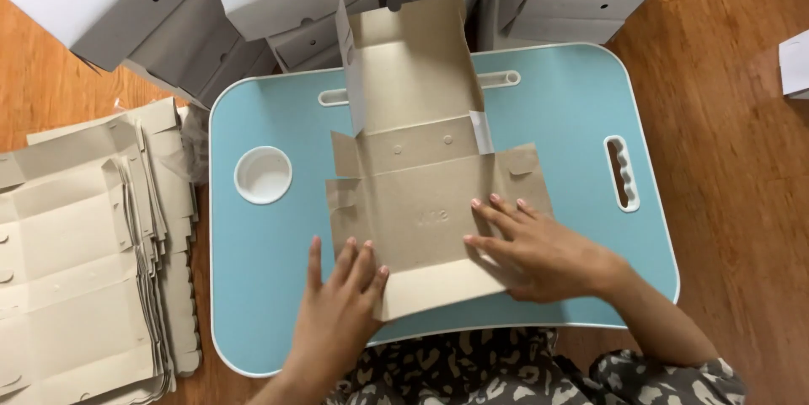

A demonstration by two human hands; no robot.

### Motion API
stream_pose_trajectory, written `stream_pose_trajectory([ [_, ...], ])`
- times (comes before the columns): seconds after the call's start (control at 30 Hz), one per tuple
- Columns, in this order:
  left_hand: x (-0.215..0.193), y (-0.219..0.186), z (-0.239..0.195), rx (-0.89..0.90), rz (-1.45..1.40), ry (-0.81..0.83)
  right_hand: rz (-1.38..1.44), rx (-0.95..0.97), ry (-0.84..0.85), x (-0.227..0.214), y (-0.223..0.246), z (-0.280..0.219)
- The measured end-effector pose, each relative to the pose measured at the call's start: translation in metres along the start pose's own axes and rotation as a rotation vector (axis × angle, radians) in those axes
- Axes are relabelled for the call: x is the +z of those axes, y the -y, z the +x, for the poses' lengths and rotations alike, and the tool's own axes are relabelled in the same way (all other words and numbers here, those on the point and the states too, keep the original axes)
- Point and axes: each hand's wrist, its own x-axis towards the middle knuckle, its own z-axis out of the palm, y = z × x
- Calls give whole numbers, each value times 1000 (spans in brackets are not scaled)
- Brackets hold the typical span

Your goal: The person assembles a flat cardboard box by folding and tucking its flaps into place, then closes it with a white lid. The process is performed by hand on a light blue tray with stacks of similar boxes nearby.

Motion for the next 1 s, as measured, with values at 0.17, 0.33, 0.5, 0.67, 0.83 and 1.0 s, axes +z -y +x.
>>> stream_pose_trajectory([
  [0.17, -10, 43, 24, -25, -458, 78, 233, -169, -309, -13, -44, 0],
  [0.33, 22, 52, 34, -247, -584, -136, 329, -50, -628, 9, -73, 17],
  [0.5, 35, 51, 49, -288, -29, -499, -153, -18, -902, 36, -84, 51],
  [0.67, 59, 35, 68, 48, -73, -506, -176, -243, -982, 57, -58, 81],
  [0.83, 56, 18, 81, 80, -205, -361, -317, -243, -772, 50, -17, 79],
  [1.0, 47, 12, 95, 22, -168, -202, -385, -158, -648, 47, -9, 82],
])
